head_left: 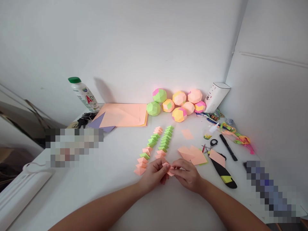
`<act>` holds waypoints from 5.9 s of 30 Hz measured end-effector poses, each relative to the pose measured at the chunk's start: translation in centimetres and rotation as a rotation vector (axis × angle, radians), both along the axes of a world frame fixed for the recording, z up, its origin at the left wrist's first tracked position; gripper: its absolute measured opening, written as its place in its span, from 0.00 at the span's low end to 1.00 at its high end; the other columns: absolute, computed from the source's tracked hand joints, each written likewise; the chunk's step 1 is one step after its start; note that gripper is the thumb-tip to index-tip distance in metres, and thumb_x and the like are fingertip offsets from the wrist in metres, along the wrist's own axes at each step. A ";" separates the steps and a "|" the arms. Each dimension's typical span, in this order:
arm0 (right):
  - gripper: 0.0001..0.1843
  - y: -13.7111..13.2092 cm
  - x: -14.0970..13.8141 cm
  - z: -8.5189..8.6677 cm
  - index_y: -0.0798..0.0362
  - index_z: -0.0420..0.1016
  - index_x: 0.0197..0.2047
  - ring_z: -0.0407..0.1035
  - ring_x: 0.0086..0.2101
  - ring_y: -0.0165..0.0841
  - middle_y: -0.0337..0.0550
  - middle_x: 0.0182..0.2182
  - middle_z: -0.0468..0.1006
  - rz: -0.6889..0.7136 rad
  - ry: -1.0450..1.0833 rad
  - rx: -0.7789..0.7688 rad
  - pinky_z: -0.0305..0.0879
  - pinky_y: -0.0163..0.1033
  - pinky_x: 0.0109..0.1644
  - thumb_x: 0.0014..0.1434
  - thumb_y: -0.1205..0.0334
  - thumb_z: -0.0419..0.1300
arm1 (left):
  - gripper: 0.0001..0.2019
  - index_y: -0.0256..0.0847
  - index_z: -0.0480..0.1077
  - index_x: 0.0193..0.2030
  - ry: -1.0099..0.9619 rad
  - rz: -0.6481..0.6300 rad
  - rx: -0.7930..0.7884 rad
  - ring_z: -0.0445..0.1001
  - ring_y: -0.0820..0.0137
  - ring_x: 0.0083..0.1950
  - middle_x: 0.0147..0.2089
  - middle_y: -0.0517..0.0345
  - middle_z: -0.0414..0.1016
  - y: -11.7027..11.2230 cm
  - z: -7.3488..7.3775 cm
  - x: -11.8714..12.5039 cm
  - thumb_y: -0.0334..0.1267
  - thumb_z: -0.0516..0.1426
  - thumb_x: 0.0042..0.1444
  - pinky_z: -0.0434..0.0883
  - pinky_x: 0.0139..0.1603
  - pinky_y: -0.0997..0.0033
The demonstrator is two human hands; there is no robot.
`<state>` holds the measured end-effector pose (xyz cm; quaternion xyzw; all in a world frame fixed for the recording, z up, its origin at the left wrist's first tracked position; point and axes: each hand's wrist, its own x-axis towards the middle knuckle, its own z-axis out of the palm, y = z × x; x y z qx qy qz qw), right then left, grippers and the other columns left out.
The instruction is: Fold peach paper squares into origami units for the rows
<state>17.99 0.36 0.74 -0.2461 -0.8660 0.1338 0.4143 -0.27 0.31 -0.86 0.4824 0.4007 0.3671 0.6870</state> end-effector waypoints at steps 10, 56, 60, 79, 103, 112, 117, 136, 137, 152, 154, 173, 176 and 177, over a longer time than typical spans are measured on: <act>0.09 0.1 0.1 -0.3 0.54 0.77 0.37 0.65 0.27 0.29 0.45 0.29 0.72 -0.045 -0.051 -0.168 0.64 0.33 0.29 0.59 0.70 0.54 | 0.15 0.38 0.71 0.39 -0.016 0.021 0.039 0.75 0.70 0.30 0.32 0.57 0.76 -0.1 0.2 0.0 0.49 0.58 0.54 0.75 0.35 0.67; 0.15 0.1 -0.4 0.1 0.55 0.68 0.27 0.59 0.24 0.27 0.36 0.21 0.66 -0.153 0.220 -0.992 0.56 0.32 0.26 0.58 0.52 0.58 | 0.16 0.38 0.67 0.29 0.168 -0.078 0.055 0.72 0.71 0.21 0.22 0.58 0.75 -0.7 1.2 0.1 0.50 0.55 0.56 0.69 0.23 0.74; 0.12 0.1 -0.4 -0.1 0.55 0.68 0.29 0.59 0.25 0.27 0.37 0.24 0.66 -0.125 0.172 -1.001 0.57 0.33 0.27 0.56 0.55 0.59 | 0.16 0.40 0.63 0.27 0.105 -0.071 0.053 0.69 0.74 0.18 0.18 0.62 0.71 -0.5 0.5 0.0 0.51 0.55 0.56 0.63 0.19 0.77; 0.19 0.4 0.2 0.1 0.54 0.63 0.22 0.62 0.16 0.26 0.35 0.15 0.70 -0.044 0.261 -1.232 0.59 0.32 0.21 0.53 0.50 0.62 | 0.19 0.39 0.59 0.25 -0.103 -0.086 -0.075 0.72 0.73 0.17 0.23 0.60 0.74 -0.3 0.5 0.2 0.52 0.57 0.54 0.64 0.17 0.76; 0.08 0.8 0.0 -0.7 0.53 0.77 0.33 0.72 0.30 0.32 0.46 0.31 0.76 -0.013 0.186 -0.319 0.72 0.34 0.32 0.60 0.68 0.56 | 0.15 0.37 0.68 0.32 -0.127 0.007 -0.054 0.67 0.75 0.18 0.16 0.63 0.69 0.1 0.5 0.1 0.49 0.55 0.57 0.66 0.22 0.75; 0.05 0.5 0.0 -0.6 0.54 0.76 0.33 0.72 0.30 0.33 0.47 0.32 0.76 -0.084 0.221 -0.496 0.72 0.37 0.32 0.57 0.65 0.59 | 0.13 0.39 0.66 0.37 -0.088 -0.078 0.058 0.67 0.76 0.22 0.26 0.64 0.66 -0.2 1.1 0.0 0.48 0.55 0.57 0.66 0.26 0.72; 0.07 0.1 -0.4 -0.5 0.54 0.71 0.31 0.69 0.23 0.29 0.39 0.24 0.74 -0.105 0.421 -1.022 0.68 0.35 0.28 0.54 0.60 0.63 | 0.13 0.39 0.65 0.43 -0.060 -0.127 0.122 0.67 0.75 0.25 0.29 0.62 0.67 -0.5 1.3 0.0 0.47 0.52 0.60 0.65 0.27 0.73; 0.16 -0.5 -0.7 -0.2 0.51 0.63 0.43 0.63 0.21 0.23 0.31 0.25 0.67 -0.098 0.247 -1.070 0.61 0.30 0.25 0.51 0.72 0.57 | 0.18 0.39 0.63 0.53 0.064 -0.118 0.195 0.62 0.77 0.21 0.24 0.68 0.59 -0.8 0.0 0.2 0.39 0.54 0.57 0.60 0.22 0.76; 0.15 -0.5 -0.7 -0.1 0.51 0.63 0.43 0.64 0.21 0.24 0.31 0.25 0.67 -0.099 0.250 -1.088 0.62 0.31 0.25 0.51 0.72 0.56 | 0.17 0.39 0.63 0.53 0.066 -0.122 0.179 0.62 0.77 0.21 0.24 0.67 0.60 -0.8 0.1 0.2 0.39 0.54 0.57 0.60 0.22 0.76; 0.14 -0.6 -0.7 -0.1 0.49 0.61 0.41 0.61 0.21 0.24 0.30 0.24 0.62 -0.017 0.294 -1.033 0.57 0.30 0.23 0.52 0.70 0.57 | 0.16 0.41 0.67 0.48 0.070 -0.026 0.225 0.60 0.75 0.27 0.26 0.65 0.60 -0.8 0.8 0.2 0.45 0.57 0.55 0.60 0.28 0.74; 0.12 -0.7 -0.8 0.0 0.49 0.60 0.41 0.67 0.24 0.26 0.32 0.25 0.66 -0.001 0.335 -1.058 0.63 0.32 0.26 0.53 0.67 0.58 | 0.14 0.40 0.68 0.42 0.027 -0.046 0.168 0.64 0.74 0.28 0.28 0.62 0.67 -0.8 0.8 0.2 0.47 0.57 0.55 0.62 0.28 0.74; 0.09 0.1 0.1 -0.6 0.50 0.72 0.36 0.72 0.29 0.33 0.45 0.29 0.78 -0.015 0.023 -0.314 0.69 0.36 0.32 0.62 0.67 0.51 | 0.17 0.38 0.66 0.32 -0.026 -0.026 0.070 0.60 0.78 0.21 0.20 0.66 0.61 0.1 0.5 0.0 0.51 0.53 0.58 0.60 0.23 0.76; 0.10 0.2 0.2 -0.6 0.50 0.76 0.35 0.72 0.31 0.34 0.47 0.31 0.77 -0.064 0.037 -0.259 0.71 0.37 0.33 0.61 0.66 0.53 | 0.16 0.38 0.67 0.38 -0.051 -0.088 0.057 0.62 0.76 0.23 0.24 0.64 0.62 -0.1 1.1 0.0 0.51 0.55 0.57 0.61 0.26 0.75; 0.10 0.3 0.2 -0.6 0.50 0.77 0.35 0.72 0.32 0.34 0.47 0.32 0.76 -0.068 0.027 -0.256 0.71 0.37 0.33 0.61 0.66 0.54 | 0.16 0.38 0.67 0.39 -0.058 -0.097 0.053 0.62 0.76 0.24 0.26 0.64 0.63 -0.2 1.2 0.0 0.51 0.56 0.55 0.61 0.26 0.75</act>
